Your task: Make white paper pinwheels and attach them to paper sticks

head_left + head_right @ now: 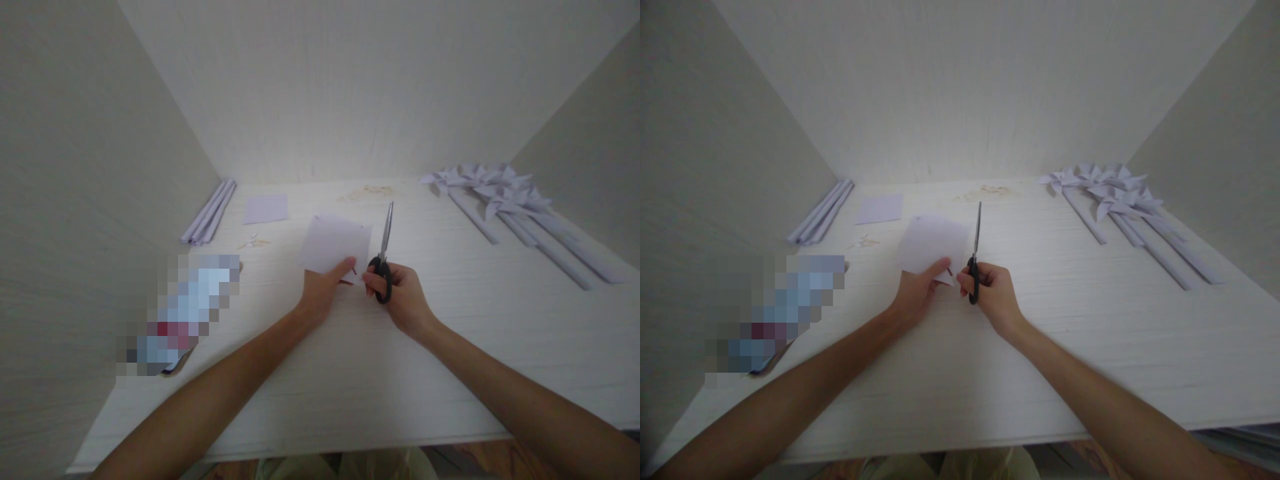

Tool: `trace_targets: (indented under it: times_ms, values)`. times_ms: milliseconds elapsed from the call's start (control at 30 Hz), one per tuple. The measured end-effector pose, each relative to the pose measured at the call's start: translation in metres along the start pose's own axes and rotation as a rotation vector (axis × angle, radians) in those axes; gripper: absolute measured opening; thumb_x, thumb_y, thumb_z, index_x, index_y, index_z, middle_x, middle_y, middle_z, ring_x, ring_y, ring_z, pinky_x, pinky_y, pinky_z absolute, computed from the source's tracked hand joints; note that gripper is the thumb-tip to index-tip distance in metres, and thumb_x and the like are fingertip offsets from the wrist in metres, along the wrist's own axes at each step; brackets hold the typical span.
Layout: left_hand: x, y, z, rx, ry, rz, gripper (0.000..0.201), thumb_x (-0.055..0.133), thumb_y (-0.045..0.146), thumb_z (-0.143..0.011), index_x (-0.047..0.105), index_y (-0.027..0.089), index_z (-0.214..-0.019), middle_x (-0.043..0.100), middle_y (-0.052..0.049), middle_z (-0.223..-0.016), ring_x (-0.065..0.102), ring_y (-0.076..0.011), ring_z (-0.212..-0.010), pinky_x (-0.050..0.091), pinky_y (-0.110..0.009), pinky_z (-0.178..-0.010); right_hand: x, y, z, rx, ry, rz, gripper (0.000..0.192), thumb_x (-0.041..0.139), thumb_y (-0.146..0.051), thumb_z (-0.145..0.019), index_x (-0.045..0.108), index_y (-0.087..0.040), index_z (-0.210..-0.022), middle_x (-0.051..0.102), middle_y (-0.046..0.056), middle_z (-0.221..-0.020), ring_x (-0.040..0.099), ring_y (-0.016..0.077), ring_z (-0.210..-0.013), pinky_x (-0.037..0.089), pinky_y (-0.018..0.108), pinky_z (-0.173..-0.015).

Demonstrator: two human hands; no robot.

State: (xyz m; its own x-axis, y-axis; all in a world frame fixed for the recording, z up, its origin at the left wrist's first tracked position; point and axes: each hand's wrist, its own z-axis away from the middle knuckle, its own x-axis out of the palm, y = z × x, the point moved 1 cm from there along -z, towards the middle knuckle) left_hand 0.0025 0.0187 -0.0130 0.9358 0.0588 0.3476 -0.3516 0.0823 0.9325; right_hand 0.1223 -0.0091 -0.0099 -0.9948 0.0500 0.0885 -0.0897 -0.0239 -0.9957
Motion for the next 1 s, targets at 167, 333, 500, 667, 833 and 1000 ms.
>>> trace_targets:
  times_ms: [167,333,500,667,833,1000]
  values:
    - [0.000,0.001,-0.001,0.016,-0.007,-0.038,0.018,0.068,0.026,-0.054,0.060,0.014,-0.064,0.061,-0.001,-0.063,0.055,-0.0106,-0.055,0.045,-0.020,-0.046,-0.003,0.003,-0.002,0.012,-0.049,-0.098,0.012,0.062,-0.024,-0.065,0.058,-0.014,-0.060,0.050,-0.004,-0.044,0.038,0.0051,-0.041,0.023,0.020,-0.040]
    - [-0.001,0.001,-0.002,0.016,0.036,-0.031,0.019,0.068,0.025,-0.053,0.059,0.014,-0.066,0.059,0.000,-0.063,0.053,-0.0095,-0.053,0.043,-0.019,-0.042,-0.002,0.002,-0.001,0.038,-0.105,-0.146,0.011,0.068,-0.023,-0.060,0.061,-0.015,-0.063,0.054,-0.004,-0.047,0.043,0.0054,-0.043,0.028,0.019,-0.041]
    - [0.001,0.005,0.001,0.004,0.047,-0.075,0.018,0.068,0.026,-0.053,0.058,0.014,-0.063,0.059,0.000,-0.061,0.053,-0.0098,-0.052,0.045,-0.021,-0.046,-0.001,0.003,-0.001,0.039,-0.045,-0.121,0.018,0.072,-0.024,-0.053,0.061,-0.015,-0.063,0.055,-0.003,-0.051,0.045,0.0063,-0.045,0.031,0.019,-0.042]
    - [0.003,0.011,0.005,0.004,0.010,-0.151,0.016,0.066,0.026,-0.055,0.060,0.014,-0.063,0.062,-0.001,-0.063,0.056,-0.0128,-0.056,0.046,-0.024,-0.048,0.001,0.001,-0.001,0.017,0.020,-0.068,0.021,0.072,-0.026,-0.052,0.057,-0.015,-0.063,0.051,-0.004,-0.048,0.041,0.0058,-0.042,0.031,0.020,-0.040]
    - [0.005,0.012,0.007,-0.004,0.007,-0.166,0.012,0.066,0.024,-0.055,0.060,0.015,-0.059,0.062,-0.001,-0.061,0.056,-0.0128,-0.055,0.045,-0.023,-0.048,0.000,0.000,0.000,-0.005,0.042,-0.002,0.021,0.068,-0.029,-0.057,0.055,-0.015,-0.065,0.049,-0.004,-0.047,0.037,0.0061,-0.041,0.027,0.020,-0.039]
    - [0.005,0.010,0.008,-0.013,-0.006,-0.171,0.011,0.066,0.023,-0.054,0.060,0.015,-0.058,0.061,0.000,-0.058,0.055,-0.0118,-0.052,0.044,-0.023,-0.046,0.002,-0.004,0.001,-0.041,0.030,0.077,0.022,0.063,-0.033,-0.063,0.050,-0.016,-0.058,0.045,-0.005,-0.046,0.032,0.0054,-0.040,0.023,0.020,-0.038]
